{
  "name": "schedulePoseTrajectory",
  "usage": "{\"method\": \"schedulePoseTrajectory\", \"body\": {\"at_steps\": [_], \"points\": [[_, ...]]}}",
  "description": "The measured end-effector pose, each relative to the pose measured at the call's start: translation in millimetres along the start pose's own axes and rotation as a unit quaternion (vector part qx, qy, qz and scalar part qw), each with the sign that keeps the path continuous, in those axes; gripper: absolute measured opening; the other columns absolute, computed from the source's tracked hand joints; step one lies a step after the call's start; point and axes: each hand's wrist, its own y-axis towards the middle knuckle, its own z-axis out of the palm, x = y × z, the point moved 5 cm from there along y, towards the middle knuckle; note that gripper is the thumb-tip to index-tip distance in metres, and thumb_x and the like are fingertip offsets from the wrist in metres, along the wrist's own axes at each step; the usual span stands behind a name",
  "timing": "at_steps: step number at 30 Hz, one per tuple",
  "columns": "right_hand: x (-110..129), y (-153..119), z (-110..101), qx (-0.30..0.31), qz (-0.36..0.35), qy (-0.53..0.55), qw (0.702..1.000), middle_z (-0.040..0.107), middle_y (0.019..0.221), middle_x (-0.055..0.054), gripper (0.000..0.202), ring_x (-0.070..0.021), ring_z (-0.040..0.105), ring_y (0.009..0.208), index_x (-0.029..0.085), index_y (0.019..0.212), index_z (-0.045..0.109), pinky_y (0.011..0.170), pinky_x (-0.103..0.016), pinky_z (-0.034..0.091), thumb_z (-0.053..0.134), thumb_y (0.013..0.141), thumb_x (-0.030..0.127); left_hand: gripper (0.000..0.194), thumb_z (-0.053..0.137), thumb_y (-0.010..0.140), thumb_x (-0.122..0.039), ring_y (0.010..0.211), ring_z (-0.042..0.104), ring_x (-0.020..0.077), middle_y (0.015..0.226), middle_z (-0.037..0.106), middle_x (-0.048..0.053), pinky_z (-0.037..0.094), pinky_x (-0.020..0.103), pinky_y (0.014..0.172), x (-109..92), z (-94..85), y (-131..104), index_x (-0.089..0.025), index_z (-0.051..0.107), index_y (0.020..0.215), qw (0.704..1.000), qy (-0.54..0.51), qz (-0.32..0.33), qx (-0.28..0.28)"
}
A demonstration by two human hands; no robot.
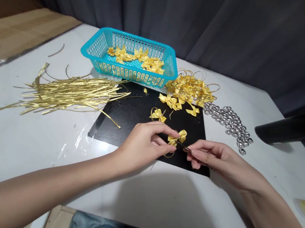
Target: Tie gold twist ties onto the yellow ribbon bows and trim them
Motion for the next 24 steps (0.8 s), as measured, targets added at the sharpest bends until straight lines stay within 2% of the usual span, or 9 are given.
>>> {"method": "schedulePoseTrajectory", "body": {"at_steps": [8,24], "points": [[-0.2,0.5,0.9,0.003,0.010,0.026,1.000,0.066,0.065,-0.002,0.031,-0.0125,0.058,0.061,0.018,0.080,0.072,0.062,-0.024,0.048,0.078,0.071,0.047,0.021,0.071,0.075,-0.014,0.069,0.068,0.0090,0.102,0.069,0.005,0.052,0.015,0.059,0.2,0.1,-0.9,-0.014,0.071,0.096,1.000,-0.001,-0.003,0.005],[0.1,-1.0,0.2,0.003,0.006,0.010,1.000,0.064,0.062,-0.002,0.030,-0.0133,0.057,0.060,0.018,0.080,0.072,0.062,-0.026,0.047,0.077,0.072,0.047,0.022,0.072,0.076,-0.016,0.069,0.069,0.0089,0.102,0.069,0.005,0.051,0.014,0.058,1.6,1.1,-0.6,-0.015,0.070,0.097,1.000,-0.007,-0.005,0.009]]}}
